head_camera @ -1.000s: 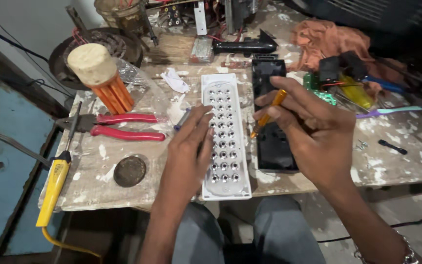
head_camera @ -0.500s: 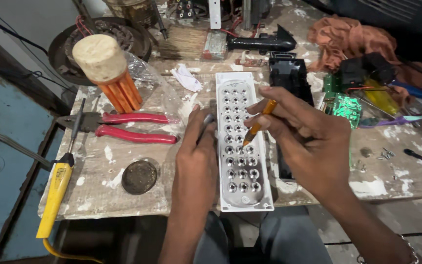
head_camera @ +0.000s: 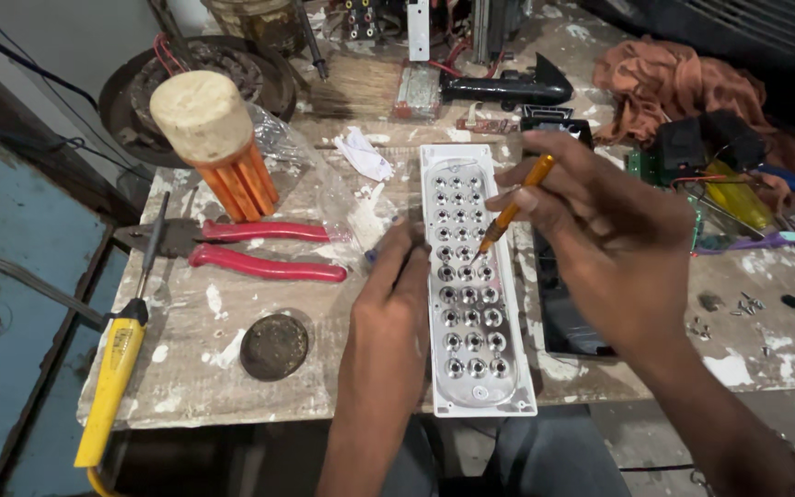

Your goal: The person cleans the black plastic housing of a light fixture with a toothbrush, then works on the green circuit board with tweezers and a soldering iron, and presses LED bulbs into the white reflector panel using a pencil-like tool. They then hold the LED panel and work on it with a screwdriver.

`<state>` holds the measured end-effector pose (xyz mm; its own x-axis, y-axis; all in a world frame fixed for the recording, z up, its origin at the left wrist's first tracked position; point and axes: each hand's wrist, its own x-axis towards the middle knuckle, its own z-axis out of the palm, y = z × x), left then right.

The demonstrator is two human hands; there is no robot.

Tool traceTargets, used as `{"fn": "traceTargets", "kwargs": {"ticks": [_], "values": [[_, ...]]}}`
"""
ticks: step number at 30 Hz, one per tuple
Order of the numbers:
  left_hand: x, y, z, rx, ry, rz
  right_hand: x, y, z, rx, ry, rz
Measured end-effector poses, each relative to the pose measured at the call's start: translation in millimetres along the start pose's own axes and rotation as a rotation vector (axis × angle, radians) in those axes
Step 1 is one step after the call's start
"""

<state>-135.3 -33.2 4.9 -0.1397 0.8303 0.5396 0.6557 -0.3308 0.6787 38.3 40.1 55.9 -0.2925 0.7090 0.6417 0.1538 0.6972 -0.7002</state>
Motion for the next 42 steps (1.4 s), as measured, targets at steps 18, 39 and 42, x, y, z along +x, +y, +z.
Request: {"fn": "traceTargets", "kwargs": {"ticks": [18, 39, 42], "values": [[-2.8, -10.7, 13.4, 0.004, 0.056, 0.018, 20.2, 14.5, 4.3, 0.117, -0.062, 0.036], [-2.3, -13.0, 13.7, -0.001, 0.052, 0.012, 33.6, 30.7, 1.2, -0.003, -0.038, -0.032], [-2.7, -12.6, 12.9, -0.003, 0.052, 0.032, 31.7, 32.0, 1.2, -0.034, -0.037, -0.021]]}}
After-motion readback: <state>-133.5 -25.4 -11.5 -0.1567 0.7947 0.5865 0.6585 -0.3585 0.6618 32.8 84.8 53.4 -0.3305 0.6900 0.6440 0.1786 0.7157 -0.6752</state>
